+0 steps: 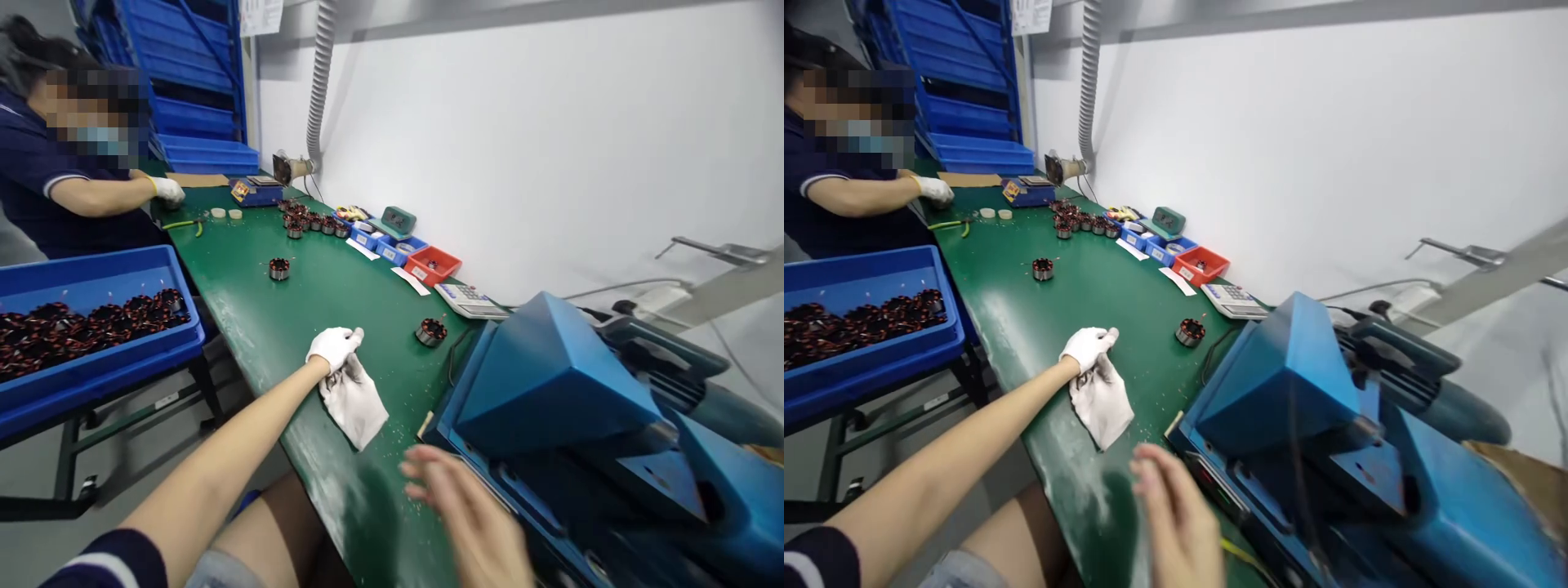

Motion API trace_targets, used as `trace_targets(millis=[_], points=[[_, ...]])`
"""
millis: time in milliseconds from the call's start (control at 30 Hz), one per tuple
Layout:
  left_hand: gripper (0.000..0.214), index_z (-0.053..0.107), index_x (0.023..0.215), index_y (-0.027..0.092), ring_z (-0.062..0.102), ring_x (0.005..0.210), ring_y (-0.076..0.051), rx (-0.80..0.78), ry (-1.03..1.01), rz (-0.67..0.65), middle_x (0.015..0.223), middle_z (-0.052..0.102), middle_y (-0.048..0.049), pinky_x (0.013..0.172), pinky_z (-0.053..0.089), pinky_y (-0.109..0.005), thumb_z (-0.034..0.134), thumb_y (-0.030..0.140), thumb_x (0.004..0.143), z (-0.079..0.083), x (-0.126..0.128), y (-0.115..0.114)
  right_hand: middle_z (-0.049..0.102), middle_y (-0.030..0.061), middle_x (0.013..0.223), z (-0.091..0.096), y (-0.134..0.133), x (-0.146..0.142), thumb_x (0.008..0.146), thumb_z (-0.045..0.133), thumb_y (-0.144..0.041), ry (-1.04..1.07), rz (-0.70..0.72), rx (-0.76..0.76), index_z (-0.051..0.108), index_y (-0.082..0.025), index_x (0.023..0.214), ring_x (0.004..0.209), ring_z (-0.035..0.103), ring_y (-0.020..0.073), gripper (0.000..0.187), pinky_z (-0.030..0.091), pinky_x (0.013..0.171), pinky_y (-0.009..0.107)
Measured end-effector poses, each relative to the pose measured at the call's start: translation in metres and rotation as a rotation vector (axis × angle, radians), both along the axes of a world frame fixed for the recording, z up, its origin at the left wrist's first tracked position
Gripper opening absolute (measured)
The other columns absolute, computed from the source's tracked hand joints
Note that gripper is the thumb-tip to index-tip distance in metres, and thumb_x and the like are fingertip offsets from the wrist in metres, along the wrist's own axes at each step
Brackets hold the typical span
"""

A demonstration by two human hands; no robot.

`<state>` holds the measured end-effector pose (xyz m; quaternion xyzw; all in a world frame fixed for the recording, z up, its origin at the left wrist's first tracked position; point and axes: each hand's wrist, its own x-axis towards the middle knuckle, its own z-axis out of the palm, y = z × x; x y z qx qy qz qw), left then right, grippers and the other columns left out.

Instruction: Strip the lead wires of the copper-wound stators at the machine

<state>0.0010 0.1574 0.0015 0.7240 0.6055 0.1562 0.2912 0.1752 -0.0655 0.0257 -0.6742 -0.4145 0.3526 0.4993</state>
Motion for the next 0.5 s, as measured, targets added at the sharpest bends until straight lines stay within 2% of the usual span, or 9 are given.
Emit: trace_targets(millis=[67, 133, 267, 300, 367, 500], points=[[0.027, 0.059, 0.114, 0.016, 0.061, 0.098, -0.021, 0.001, -0.017, 0.009, 0.115, 0.06, -0.008, 0.085, 0.053, -0.041, 0.055, 0.035, 0.095, 0.0, -0.002, -0.002, 0.075, 0.0098, 0.087, -0.011, 0.02, -0.018, 0.064, 0.069, -0.065, -0.039, 0.142, -0.149, 0.073, -0.018, 0.093, 0.076, 0.069, 0.0279, 0.055, 0.054, 0.063, 0.034], [0.027, 0.059, 0.113, 0.016, 0.061, 0.097, -0.021, -0.002, -0.039, 0.018, 0.114, 0.061, -0.0078, 0.084, 0.053, -0.04, 0.055, 0.035, 0.095, -0.001, -0.002, -0.005, 0.073, 0.0081, 0.073, -0.02, 0.036, -0.031, 0.064, 0.065, -0.066, -0.113, 0.162, -0.216, 0.073, -0.019, 0.084, 0.069, 0.067, 0.0277, 0.053, 0.05, 0.059, 0.033], [0.027, 0.06, 0.111, 0.015, 0.062, 0.093, -0.019, 0.003, -0.097, 0.053, 0.11, 0.062, -0.0073, 0.082, 0.054, -0.038, 0.054, 0.036, 0.096, -0.001, 0.001, -0.016, 0.058, 0.0016, 0.048, -0.025, 0.065, -0.035, 0.063, 0.065, -0.062, -0.168, 0.07, -0.117, 0.06, -0.023, 0.052, 0.05, 0.049, 0.0195, 0.04, 0.037, 0.05, 0.029], [0.026, 0.06, 0.11, 0.015, 0.062, 0.091, -0.019, 0.009, -0.113, 0.067, 0.109, 0.062, -0.0069, 0.08, 0.054, -0.037, 0.054, 0.036, 0.096, 0.0, 0.001, -0.019, 0.056, 0.001, 0.047, -0.024, 0.071, -0.035, 0.062, 0.066, -0.06, -0.149, 0.047, -0.083, 0.058, -0.023, 0.052, 0.051, 0.047, 0.0188, 0.039, 0.037, 0.05, 0.029], [0.027, 0.061, 0.109, 0.014, 0.063, 0.088, -0.018, 0.034, -0.143, 0.102, 0.105, 0.063, -0.006, 0.077, 0.055, -0.036, 0.054, 0.037, 0.095, 0.005, -0.004, -0.027, 0.06, 0.0019, 0.053, -0.02, 0.083, -0.038, 0.062, 0.064, -0.06, -0.059, 0.006, -0.009, 0.06, -0.022, 0.061, 0.056, 0.052, 0.0208, 0.038, 0.042, 0.053, 0.029], [0.028, 0.062, 0.103, 0.014, 0.063, 0.089, -0.019, 0.164, -0.167, 0.211, 0.101, 0.064, -0.0055, 0.08, 0.053, -0.037, 0.049, 0.038, 0.097, 0.017, -0.026, -0.064, 0.072, 0.0117, 0.086, -0.005, 0.089, -0.059, 0.066, 0.051, -0.067, 0.235, -0.001, 0.099, 0.062, -0.017, 0.085, 0.084, 0.067, 0.0291, 0.055, 0.055, 0.072, 0.039]])
